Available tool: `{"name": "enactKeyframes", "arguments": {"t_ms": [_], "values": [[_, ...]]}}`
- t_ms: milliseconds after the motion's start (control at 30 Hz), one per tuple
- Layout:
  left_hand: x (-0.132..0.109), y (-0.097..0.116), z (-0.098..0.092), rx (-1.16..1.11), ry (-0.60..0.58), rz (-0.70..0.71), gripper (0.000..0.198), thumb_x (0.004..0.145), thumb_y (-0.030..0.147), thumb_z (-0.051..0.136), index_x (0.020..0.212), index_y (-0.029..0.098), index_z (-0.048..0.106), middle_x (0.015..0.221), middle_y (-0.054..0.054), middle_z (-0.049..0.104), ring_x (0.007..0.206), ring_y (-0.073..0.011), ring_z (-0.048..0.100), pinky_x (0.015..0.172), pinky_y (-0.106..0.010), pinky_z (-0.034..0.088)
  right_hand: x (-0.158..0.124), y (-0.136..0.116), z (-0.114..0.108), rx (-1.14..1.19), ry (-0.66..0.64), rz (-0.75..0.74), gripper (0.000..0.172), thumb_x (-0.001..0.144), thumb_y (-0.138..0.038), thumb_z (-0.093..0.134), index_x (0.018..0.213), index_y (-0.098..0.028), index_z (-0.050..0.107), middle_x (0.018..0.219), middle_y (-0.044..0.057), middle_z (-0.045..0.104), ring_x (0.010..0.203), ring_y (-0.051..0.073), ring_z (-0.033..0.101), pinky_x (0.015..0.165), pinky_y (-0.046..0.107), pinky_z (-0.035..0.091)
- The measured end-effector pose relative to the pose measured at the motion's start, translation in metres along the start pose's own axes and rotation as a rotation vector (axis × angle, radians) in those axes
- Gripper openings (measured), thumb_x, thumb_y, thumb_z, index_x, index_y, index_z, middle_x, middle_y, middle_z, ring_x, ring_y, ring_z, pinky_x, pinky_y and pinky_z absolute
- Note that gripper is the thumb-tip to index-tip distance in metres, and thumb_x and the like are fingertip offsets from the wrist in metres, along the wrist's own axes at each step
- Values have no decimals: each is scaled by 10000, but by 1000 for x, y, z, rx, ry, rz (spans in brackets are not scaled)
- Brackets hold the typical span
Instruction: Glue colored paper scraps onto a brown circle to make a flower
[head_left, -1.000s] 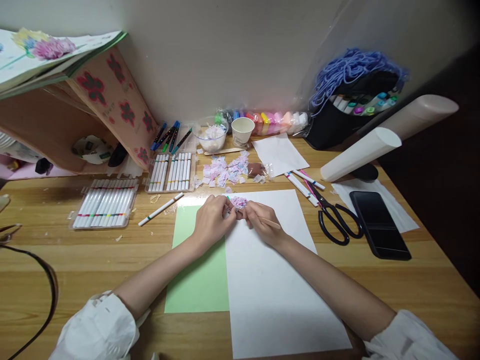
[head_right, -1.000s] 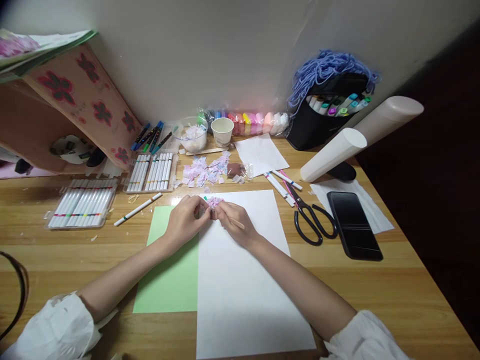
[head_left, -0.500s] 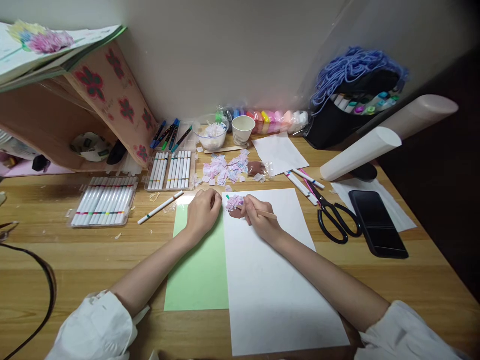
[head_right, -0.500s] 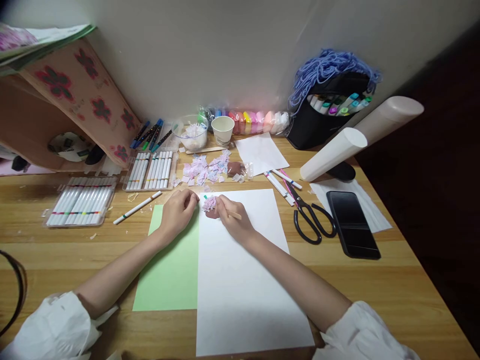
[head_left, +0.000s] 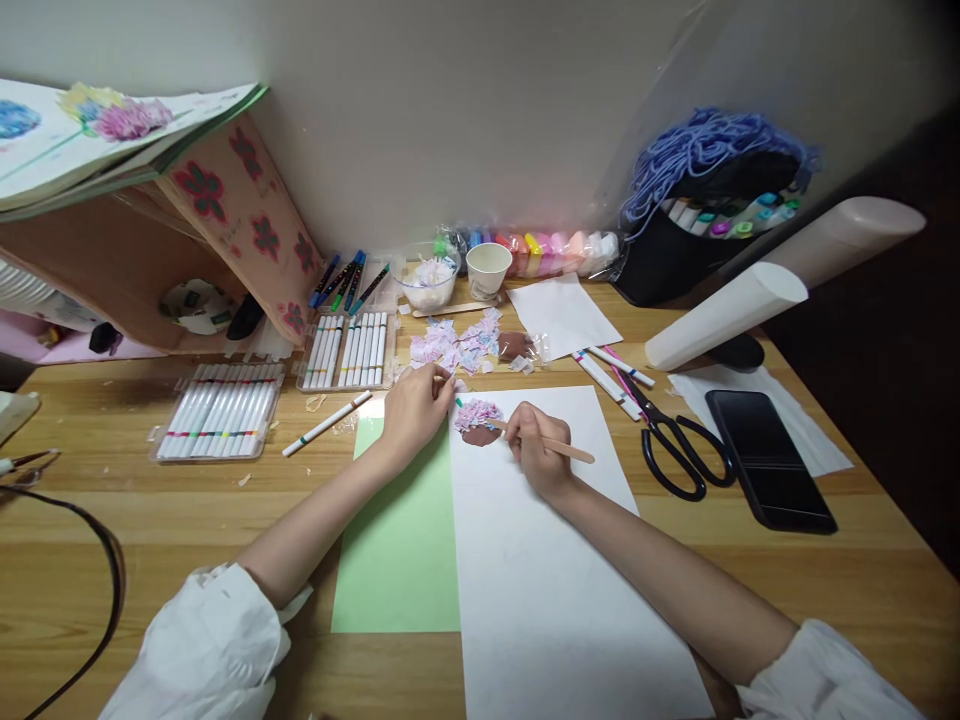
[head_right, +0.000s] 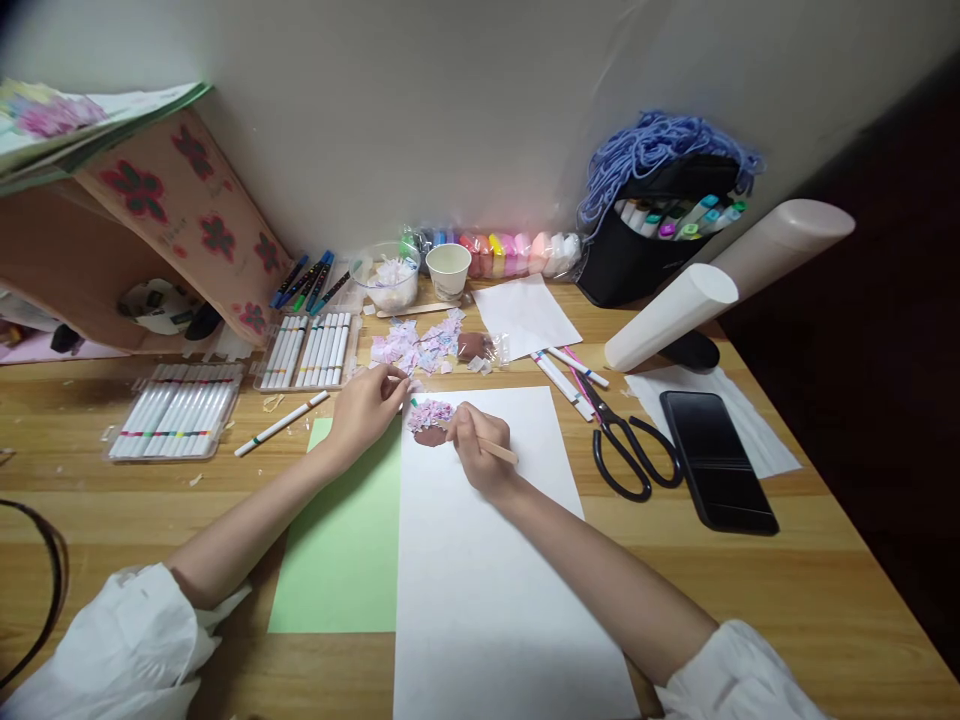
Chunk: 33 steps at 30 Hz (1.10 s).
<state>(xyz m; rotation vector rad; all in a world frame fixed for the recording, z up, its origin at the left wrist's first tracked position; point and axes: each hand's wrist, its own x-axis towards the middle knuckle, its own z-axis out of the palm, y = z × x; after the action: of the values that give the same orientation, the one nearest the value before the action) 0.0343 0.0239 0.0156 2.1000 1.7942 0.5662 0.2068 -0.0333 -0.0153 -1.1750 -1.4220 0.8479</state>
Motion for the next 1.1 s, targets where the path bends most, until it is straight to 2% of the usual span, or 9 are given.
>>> {"name": "enactKeyframes", "arguments": {"t_ms": [167,300,500,600,800,933,1100], "values": [[12,4,0,20,-68,-13,116,811,307,581,824,203,632,773,-26,672,775,-198,583,611,-273,341,0,-1,0,18,7,-22,443,973,-345,312,593,-193,481,465,-49,406,385,76,382,430,229,316],[15,5,2,-13,-113,-39,134,819,308,564,764,201,623,726,-15,651,697,-178,567,559,-261,303,0,0,1,42,24,-31,447,974,-343,310,592,-192,488,474,-46,408,387,76,380,424,232,309],[5,2,-6,-192,51,-32,190,861,366,503,825,202,593,566,36,479,586,-138,486,548,-245,297,-2,2,1,96,77,-27,458,965,-373,321,580,-195,493,474,-39,416,370,80,361,399,246,288],[-13,5,-10,-303,12,-1,204,862,381,504,813,201,587,542,51,410,559,-123,444,551,-238,306,-3,4,0,96,92,-18,464,959,-393,327,569,-199,486,475,-33,415,377,88,361,395,251,284],[-43,13,1,-263,-113,57,179,877,345,497,812,202,583,578,37,460,629,-137,472,582,-246,321,-4,7,0,84,63,-78,463,959,-350,328,540,-202,459,474,-24,400,426,105,395,425,254,298],[-42,17,9,-168,-107,86,152,871,321,512,807,201,581,633,15,529,681,-150,505,602,-259,342,-3,0,-2,-22,-15,-133,454,958,-311,314,545,-200,466,498,-19,439,439,104,414,462,256,331],[-38,20,10,-82,-98,121,162,879,320,500,805,205,586,679,-7,575,737,-168,529,611,-273,355,2,-8,-2,-129,-101,-45,417,954,-324,312,582,-207,459,503,-24,462,443,106,430,472,252,352]]}}
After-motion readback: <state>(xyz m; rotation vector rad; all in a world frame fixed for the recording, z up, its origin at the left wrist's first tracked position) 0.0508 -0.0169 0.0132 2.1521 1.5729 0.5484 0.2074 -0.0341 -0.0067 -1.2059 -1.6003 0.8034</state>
